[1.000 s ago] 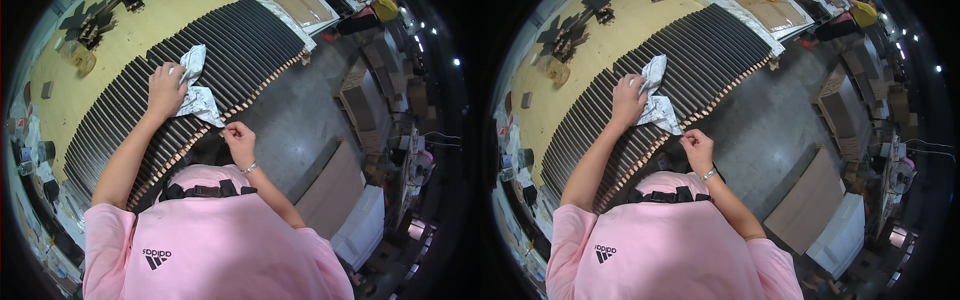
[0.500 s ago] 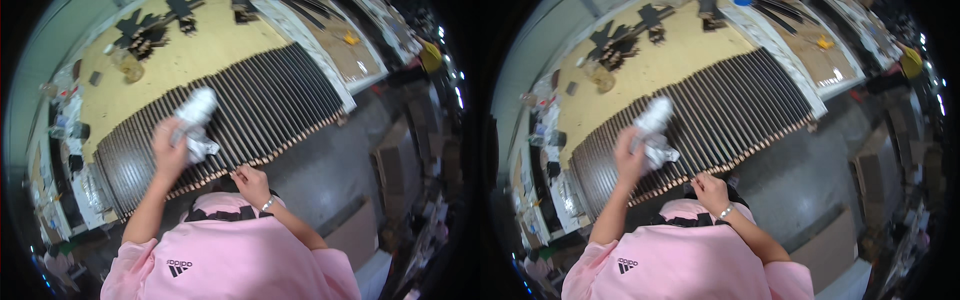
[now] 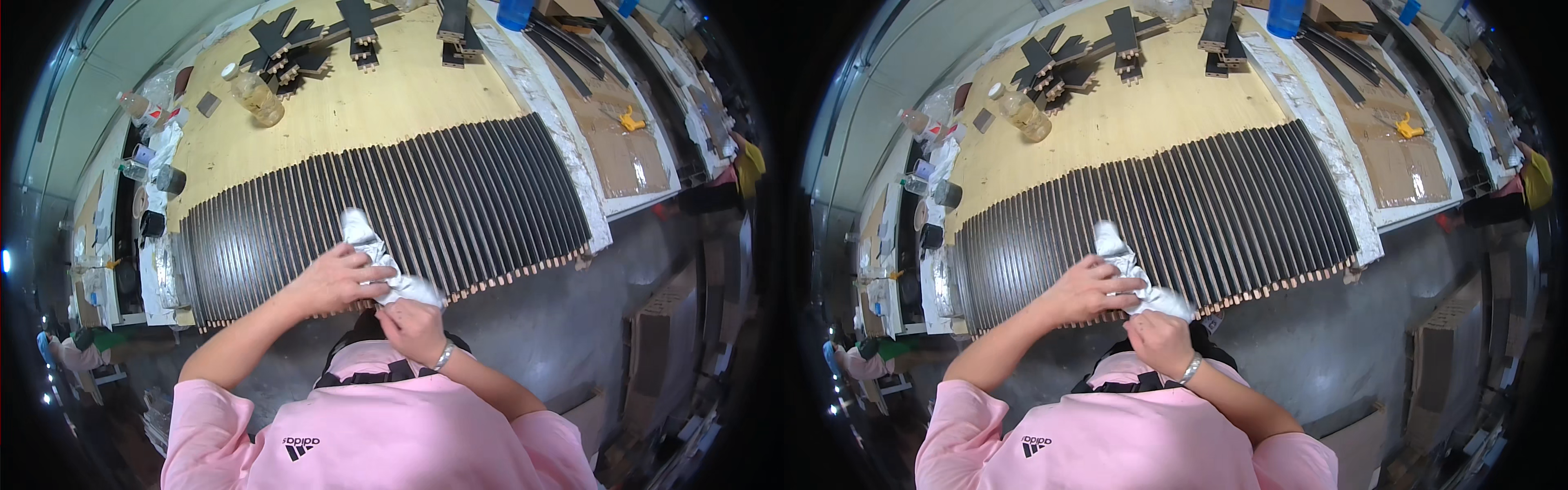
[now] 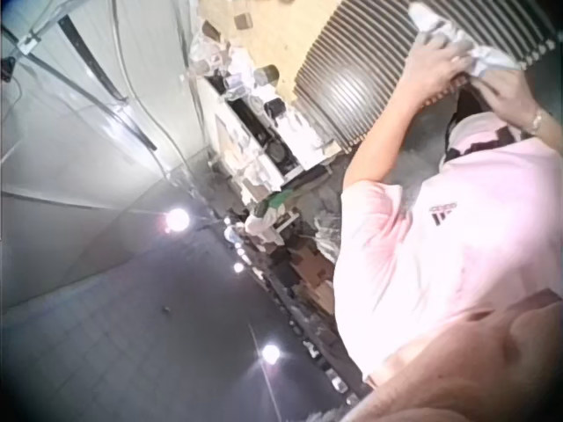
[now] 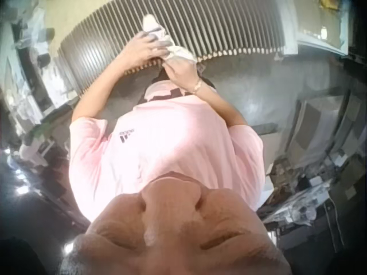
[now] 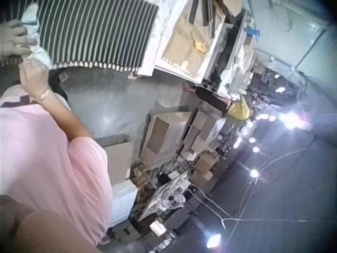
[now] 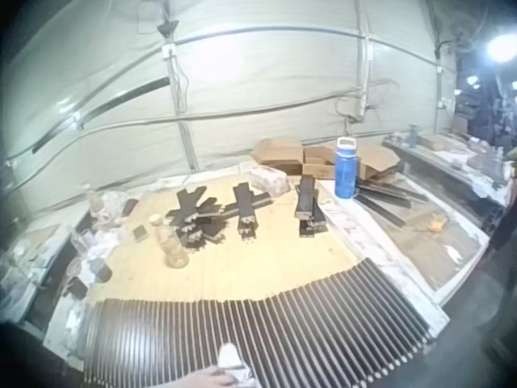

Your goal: The person wipes a series of connected wooden slats with a cloth. They apply liquid from a bottle to the cloth and rub it over the surface of the slats, moving across the entire mat.

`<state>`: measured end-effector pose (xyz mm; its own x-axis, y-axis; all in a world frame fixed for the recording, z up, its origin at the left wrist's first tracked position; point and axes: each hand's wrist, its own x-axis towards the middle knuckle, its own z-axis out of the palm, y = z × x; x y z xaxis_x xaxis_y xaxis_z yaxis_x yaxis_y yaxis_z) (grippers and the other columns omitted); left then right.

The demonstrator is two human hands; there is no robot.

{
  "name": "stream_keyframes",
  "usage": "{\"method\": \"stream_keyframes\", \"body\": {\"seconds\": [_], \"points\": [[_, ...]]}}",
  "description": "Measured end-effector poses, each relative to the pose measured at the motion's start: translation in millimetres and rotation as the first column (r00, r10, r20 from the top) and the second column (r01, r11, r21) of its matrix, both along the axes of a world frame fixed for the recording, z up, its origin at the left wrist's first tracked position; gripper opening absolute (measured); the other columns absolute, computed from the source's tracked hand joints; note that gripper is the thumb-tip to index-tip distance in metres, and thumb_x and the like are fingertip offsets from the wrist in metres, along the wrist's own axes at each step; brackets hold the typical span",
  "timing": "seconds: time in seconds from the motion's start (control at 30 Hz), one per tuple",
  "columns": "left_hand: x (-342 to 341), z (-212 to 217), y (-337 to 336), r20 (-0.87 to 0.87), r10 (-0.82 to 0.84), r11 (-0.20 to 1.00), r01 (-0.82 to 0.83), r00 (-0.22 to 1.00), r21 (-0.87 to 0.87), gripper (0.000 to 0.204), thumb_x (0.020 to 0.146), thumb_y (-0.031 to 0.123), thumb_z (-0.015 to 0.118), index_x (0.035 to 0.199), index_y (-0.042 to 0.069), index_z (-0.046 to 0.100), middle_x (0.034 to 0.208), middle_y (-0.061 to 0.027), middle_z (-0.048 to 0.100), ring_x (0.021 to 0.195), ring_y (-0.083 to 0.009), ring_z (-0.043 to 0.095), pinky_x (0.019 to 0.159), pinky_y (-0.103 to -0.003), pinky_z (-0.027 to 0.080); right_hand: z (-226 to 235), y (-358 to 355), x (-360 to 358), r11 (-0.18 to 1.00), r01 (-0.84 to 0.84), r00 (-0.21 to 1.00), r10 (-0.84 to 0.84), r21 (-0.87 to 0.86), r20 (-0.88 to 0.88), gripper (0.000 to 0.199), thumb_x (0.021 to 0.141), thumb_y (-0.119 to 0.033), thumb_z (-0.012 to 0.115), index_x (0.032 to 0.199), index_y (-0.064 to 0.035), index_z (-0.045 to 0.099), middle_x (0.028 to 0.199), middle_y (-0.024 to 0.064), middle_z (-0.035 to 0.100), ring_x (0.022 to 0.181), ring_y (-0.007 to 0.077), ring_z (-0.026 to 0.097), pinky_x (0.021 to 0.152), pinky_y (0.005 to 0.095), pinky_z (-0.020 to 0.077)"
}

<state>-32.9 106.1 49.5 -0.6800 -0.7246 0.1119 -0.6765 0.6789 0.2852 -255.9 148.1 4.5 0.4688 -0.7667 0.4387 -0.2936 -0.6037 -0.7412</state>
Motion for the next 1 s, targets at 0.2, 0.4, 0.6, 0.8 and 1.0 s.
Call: {"method": "stream_keyframes", "body": {"seconds": [0.2, 0.4, 0.6, 0.8, 1.0], "points": [[78.6, -2.5, -75.9, -0.212, 0.692, 0.590, -0.710, 0.690, -0.384, 0.033, 0.079, -0.001, 0.063, 0.109, 0.011, 0.072, 0.115, -0.0133, 0.069, 0.098, -0.0342, 0.063, 0.084, -0.044, 0.053, 17.2, -39.8, -18.7, 0.998, 0.012, 0.993, -0.019, -0.063, -0.116, 0.024, 0.077, -0.010, 0.073, 0.098, -0.0025, 0.066, 0.094, 0.0110, 0.066, 0.094, 0.0300, 0.063, 0.078, 0.0402, 0.0532], [-39.3, -8.7, -49.6, -0.127, -0.234, 0.967, 0.217, 0.964, -0.134, 0.039, 0.078, 0.003, 0.066, 0.112, 0.021, 0.070, 0.114, -0.0079, 0.068, 0.099, -0.0282, 0.064, 0.079, -0.042, 0.053, -20.6, -13.0, -6.3, 0.939, -0.270, 0.905, 0.324, 0.215, -0.277, 0.056, 0.080, -0.021, 0.073, 0.134, -0.0138, 0.060, 0.144, 0.0102, 0.052, 0.133, 0.0298, 0.049, 0.107, 0.0448, 0.0435], [54.7, -27.6, -152.3, -0.113, 0.704, 0.638, -0.694, 0.701, -0.334, 0.030, 0.078, -0.003, 0.061, 0.103, 0.008, 0.074, 0.113, -0.0151, 0.069, 0.094, -0.0350, 0.064, 0.084, -0.044, 0.054, -14.3, -18.7, -0.3, 0.951, -0.297, 0.895, 0.245, -0.090, -0.372, 0.053, 0.084, -0.018, 0.070, 0.135, -0.0153, 0.058, 0.148, 0.0063, 0.050, 0.139, 0.0276, 0.044, 0.113, 0.0462, 0.0353], [-48.9, -4.9, -55.6, -0.014, -0.231, 0.973, 0.231, 0.973, 0.023, 0.035, 0.081, 0.006, 0.064, 0.113, 0.020, 0.070, 0.112, -0.0142, 0.067, 0.097, -0.0336, 0.064, 0.081, -0.043, 0.053, -25.3, -23.9, -3.8, 0.971, -0.227, 0.921, 0.188, -0.079, -0.340, 0.048, 0.086, -0.018, 0.067, 0.133, -0.0148, 0.059, 0.145, 0.0066, 0.053, 0.137, 0.0275, 0.046, 0.113, 0.0458, 0.0361], [34.0, -28.6, -136.5, -0.127, 0.575, 0.743, -0.581, 0.808, -0.331, 0.027, 0.082, 0.005, 0.065, 0.107, 0.011, 0.072, 0.111, -0.0154, 0.068, 0.096, -0.0355, 0.064, 0.082, -0.043, 0.054, -19.1, -20.0, -0.1, 0.953, -0.292, 0.923, 0.260, -0.076, -0.282, 0.051, 0.084, -0.012, 0.065, 0.134, -0.0093, 0.057, 0.147, 0.0108, 0.050, 0.138, 0.0309, 0.043, 0.116, 0.0463, 0.0330]]}}
